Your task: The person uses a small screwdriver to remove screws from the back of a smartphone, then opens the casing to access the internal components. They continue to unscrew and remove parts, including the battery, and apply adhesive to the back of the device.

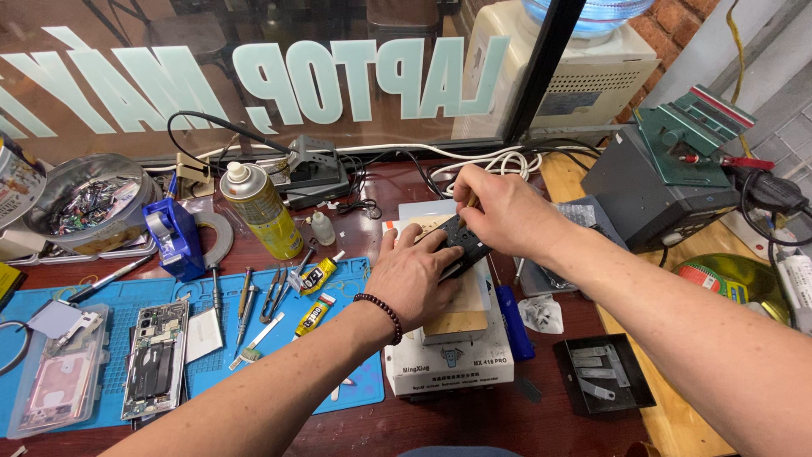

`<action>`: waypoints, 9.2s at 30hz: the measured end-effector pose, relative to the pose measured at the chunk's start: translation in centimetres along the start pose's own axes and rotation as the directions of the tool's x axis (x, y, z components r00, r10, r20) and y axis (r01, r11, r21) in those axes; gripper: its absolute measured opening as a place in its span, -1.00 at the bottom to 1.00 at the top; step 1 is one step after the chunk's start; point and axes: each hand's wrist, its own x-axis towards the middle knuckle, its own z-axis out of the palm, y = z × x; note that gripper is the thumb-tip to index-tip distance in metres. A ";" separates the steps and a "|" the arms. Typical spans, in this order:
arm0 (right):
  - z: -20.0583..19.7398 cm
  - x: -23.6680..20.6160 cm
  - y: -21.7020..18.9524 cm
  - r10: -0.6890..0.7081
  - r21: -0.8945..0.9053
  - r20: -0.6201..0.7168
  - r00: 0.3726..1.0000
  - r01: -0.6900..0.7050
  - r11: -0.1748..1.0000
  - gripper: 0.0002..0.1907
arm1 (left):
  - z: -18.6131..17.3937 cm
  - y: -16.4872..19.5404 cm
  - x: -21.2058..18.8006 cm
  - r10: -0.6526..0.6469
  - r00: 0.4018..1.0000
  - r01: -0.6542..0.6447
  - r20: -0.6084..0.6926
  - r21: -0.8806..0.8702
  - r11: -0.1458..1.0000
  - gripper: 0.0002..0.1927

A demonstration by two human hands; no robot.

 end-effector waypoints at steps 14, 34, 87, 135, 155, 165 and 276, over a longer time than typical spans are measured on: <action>-0.7 -0.5 0.6 0.087 -0.104 0.026 0.996 -0.084 0.991 -0.75 | 0.9 1.4 0.0 0.023 1.000 -0.023 -0.010 -0.011 1.000 -0.52; -0.6 -3.0 0.2 0.212 -0.286 -0.005 0.977 -0.205 0.936 -0.65 | 2.5 3.0 -1.3 0.032 0.998 -0.031 -0.045 0.023 0.999 -0.52; 5.9 -7.8 3.0 0.704 0.425 0.236 0.670 -0.723 0.545 -0.84 | -1.3 0.8 1.7 -0.278 0.957 0.284 0.087 -0.077 0.956 -0.48; 5.8 4.8 4.5 0.814 0.617 0.157 0.560 -0.699 0.362 -0.80 | 0.2 -3.8 0.1 -0.069 0.990 0.038 -0.126 -0.236 0.971 -0.42; 0.0 -3.2 -2.9 0.552 0.818 0.293 0.781 -0.504 0.279 -0.77 | -3.7 -0.5 4.0 -0.233 0.882 0.220 0.409 -0.796 -0.564 -0.46; -1.8 -3.5 -4.0 0.428 0.622 0.058 0.902 -0.368 0.692 -0.78 | -4.0 -2.1 5.1 -0.135 0.897 0.306 0.420 -0.812 -0.497 -0.69; -4.5 -3.5 -4.7 0.385 0.577 0.051 0.922 -0.342 0.742 -0.59 | -3.9 -1.2 6.6 -0.208 0.846 0.289 0.490 -0.751 -0.593 -0.75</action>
